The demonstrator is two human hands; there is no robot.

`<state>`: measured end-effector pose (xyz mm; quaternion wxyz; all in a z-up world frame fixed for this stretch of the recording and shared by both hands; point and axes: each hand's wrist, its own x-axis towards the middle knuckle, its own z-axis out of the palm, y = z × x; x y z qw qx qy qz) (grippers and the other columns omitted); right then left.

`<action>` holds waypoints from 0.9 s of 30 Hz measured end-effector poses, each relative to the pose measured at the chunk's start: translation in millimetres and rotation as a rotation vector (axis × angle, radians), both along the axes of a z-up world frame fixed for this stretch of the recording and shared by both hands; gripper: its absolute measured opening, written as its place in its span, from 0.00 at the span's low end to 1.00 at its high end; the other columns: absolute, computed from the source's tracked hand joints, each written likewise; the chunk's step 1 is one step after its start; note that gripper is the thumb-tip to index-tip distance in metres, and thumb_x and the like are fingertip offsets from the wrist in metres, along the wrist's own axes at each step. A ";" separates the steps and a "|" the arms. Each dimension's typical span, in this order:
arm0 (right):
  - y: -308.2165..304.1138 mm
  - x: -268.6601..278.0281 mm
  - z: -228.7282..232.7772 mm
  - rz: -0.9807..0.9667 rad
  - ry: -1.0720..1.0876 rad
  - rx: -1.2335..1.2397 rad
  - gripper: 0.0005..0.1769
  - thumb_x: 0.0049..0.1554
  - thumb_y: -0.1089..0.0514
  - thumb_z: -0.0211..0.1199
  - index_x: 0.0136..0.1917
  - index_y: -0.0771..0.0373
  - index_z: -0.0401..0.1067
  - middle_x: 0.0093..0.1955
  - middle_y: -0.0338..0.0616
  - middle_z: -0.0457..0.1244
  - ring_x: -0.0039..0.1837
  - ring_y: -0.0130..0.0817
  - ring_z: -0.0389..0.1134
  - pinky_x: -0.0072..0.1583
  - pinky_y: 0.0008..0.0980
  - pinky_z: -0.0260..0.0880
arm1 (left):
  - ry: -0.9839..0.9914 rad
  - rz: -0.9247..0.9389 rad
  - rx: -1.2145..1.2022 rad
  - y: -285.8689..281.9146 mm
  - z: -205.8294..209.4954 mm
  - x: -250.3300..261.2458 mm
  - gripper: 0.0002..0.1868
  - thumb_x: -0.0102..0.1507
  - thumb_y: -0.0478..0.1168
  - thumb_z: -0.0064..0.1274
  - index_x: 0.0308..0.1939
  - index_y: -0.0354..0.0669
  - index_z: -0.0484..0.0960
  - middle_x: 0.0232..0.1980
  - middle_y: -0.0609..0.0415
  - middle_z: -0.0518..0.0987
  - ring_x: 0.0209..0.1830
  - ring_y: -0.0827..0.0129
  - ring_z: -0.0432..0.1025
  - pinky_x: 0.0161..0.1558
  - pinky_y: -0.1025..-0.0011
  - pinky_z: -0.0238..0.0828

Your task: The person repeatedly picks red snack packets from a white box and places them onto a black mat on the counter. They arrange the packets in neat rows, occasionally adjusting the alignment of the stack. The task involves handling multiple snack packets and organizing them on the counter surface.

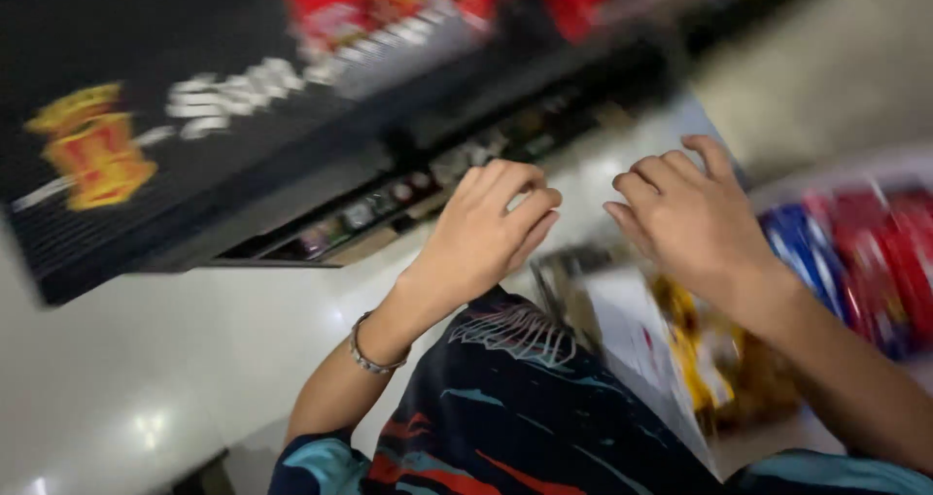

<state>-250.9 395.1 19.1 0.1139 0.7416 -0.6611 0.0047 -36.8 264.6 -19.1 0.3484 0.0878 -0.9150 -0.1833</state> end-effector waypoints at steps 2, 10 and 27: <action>54.5 -0.5 -13.0 -0.128 -0.076 0.016 0.12 0.60 0.50 0.62 0.48 0.61 0.75 0.48 0.47 0.67 0.55 0.46 0.67 0.67 0.48 0.61 | 0.009 -0.144 0.040 30.8 -3.8 -16.0 0.11 0.66 0.38 0.60 0.50 0.42 0.79 0.51 0.50 0.75 0.52 0.55 0.71 0.53 0.61 0.66; 229.3 6.0 -45.4 -0.549 -0.478 -0.159 0.10 0.57 0.56 0.68 0.48 0.64 0.74 0.47 0.51 0.68 0.49 0.51 0.71 0.51 0.44 0.72 | -0.078 -0.493 0.253 123.5 -32.2 -83.2 0.15 0.65 0.39 0.58 0.53 0.39 0.76 0.31 0.46 0.79 0.31 0.47 0.74 0.40 0.55 0.71; 342.4 -211.0 -98.9 -0.647 -0.449 0.159 0.20 0.54 0.49 0.68 0.56 0.63 0.75 0.50 0.54 0.68 0.53 0.54 0.70 0.56 0.49 0.69 | -0.474 -0.588 -0.186 217.0 -120.3 -350.1 0.16 0.63 0.34 0.52 0.56 0.39 0.79 0.48 0.41 0.80 0.45 0.46 0.77 0.42 0.52 0.75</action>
